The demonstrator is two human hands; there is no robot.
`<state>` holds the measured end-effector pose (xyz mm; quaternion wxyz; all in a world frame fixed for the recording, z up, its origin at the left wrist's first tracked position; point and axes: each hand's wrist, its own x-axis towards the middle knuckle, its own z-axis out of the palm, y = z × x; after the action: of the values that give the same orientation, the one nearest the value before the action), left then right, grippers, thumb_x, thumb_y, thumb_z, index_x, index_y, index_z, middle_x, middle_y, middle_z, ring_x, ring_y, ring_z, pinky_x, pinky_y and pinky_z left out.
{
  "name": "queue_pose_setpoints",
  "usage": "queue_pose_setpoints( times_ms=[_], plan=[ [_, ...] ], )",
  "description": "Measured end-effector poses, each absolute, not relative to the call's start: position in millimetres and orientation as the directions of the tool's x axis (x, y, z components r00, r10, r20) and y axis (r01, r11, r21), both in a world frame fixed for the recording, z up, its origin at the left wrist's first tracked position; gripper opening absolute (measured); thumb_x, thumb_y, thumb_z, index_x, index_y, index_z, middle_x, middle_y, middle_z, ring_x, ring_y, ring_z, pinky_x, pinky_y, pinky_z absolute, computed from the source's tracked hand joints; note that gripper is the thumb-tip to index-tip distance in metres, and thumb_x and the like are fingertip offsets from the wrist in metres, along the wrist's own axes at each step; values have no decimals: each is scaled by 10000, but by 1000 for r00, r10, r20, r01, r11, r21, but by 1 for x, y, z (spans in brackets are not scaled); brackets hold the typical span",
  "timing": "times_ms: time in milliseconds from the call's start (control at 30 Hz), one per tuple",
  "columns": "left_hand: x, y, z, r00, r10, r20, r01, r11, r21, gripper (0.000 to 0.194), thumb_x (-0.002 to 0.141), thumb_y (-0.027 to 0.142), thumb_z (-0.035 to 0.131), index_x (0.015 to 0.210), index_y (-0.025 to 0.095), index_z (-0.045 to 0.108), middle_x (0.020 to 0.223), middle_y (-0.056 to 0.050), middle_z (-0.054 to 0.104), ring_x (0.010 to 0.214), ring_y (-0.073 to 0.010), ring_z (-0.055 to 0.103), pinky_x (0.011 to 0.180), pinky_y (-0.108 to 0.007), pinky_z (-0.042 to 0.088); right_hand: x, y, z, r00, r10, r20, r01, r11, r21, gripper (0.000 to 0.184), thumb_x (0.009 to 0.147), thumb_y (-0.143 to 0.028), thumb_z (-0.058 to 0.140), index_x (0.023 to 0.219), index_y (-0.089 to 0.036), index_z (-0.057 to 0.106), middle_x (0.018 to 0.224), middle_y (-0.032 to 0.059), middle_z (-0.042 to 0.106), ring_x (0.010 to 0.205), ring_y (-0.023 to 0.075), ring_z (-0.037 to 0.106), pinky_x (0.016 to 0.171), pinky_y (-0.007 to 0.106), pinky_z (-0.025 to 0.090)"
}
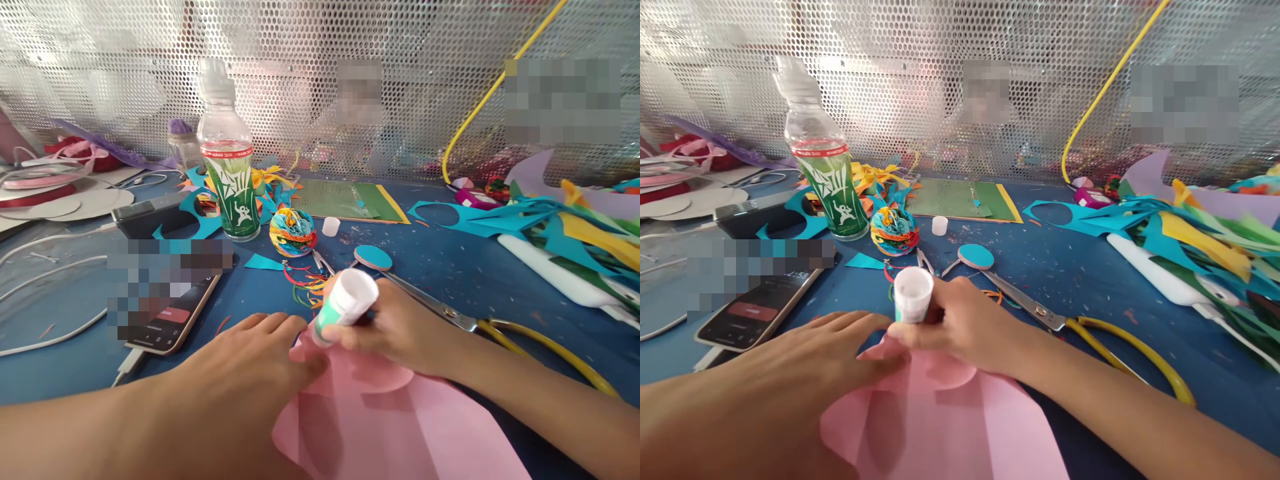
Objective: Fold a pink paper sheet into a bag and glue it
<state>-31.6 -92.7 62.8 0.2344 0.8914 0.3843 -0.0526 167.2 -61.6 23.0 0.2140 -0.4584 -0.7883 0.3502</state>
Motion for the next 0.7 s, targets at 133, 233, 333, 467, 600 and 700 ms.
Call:
queue_pose_setpoints(
  times_ms=[133,233,333,467,600,700],
  plan=[
    [-29,-94,62,655,673,-343,755,-599,268,513,551,506,702,1009,287,623,978,-39,570,908,-253,544,765,-339,462,166,-62,24,-399,913,83,649,346,-678,275,739,-443,582,659,-189,511,526,-45,450,495,87,376,443,217,255],
    [-28,-93,63,653,663,-367,756,-602,257,569,558,503,697,1077,293,593,1019,-47,560,913,-259,536,777,-363,459,165,-63,25,-475,879,36,595,351,-723,275,756,-450,570,681,-189,526,547,-41,475,514,92,412,450,211,274],
    [-26,-94,65,668,664,-338,744,-600,292,557,566,515,685,1071,301,593,1010,-42,566,925,-250,535,815,-366,450,165,-64,24,-505,862,43,560,365,-744,262,756,-447,576,705,-193,534,574,-44,510,532,95,443,475,209,302],
    [-26,-98,65,660,682,-315,751,-585,308,451,615,501,645,1009,283,630,1002,-49,586,960,-260,545,834,-376,450,165,-65,22,-434,891,136,597,397,-697,246,744,-429,598,710,-195,530,563,-50,505,522,94,434,479,217,287],
    [-38,-109,50,652,660,-374,758,-577,304,613,656,451,618,1233,274,510,1265,-87,503,1128,-300,483,941,-419,396,163,-68,24,-517,854,55,540,375,-753,257,758,-446,580,785,-192,554,577,-51,509,507,86,410,461,213,271],
    [-48,-117,37,627,704,-334,779,-550,302,660,698,415,576,1319,255,420,1384,-87,389,1250,-320,367,1007,-447,331,163,-67,27,-412,903,120,662,387,-642,266,757,-425,577,876,-187,571,560,-47,496,484,90,366,454,228,237]
  ],
)
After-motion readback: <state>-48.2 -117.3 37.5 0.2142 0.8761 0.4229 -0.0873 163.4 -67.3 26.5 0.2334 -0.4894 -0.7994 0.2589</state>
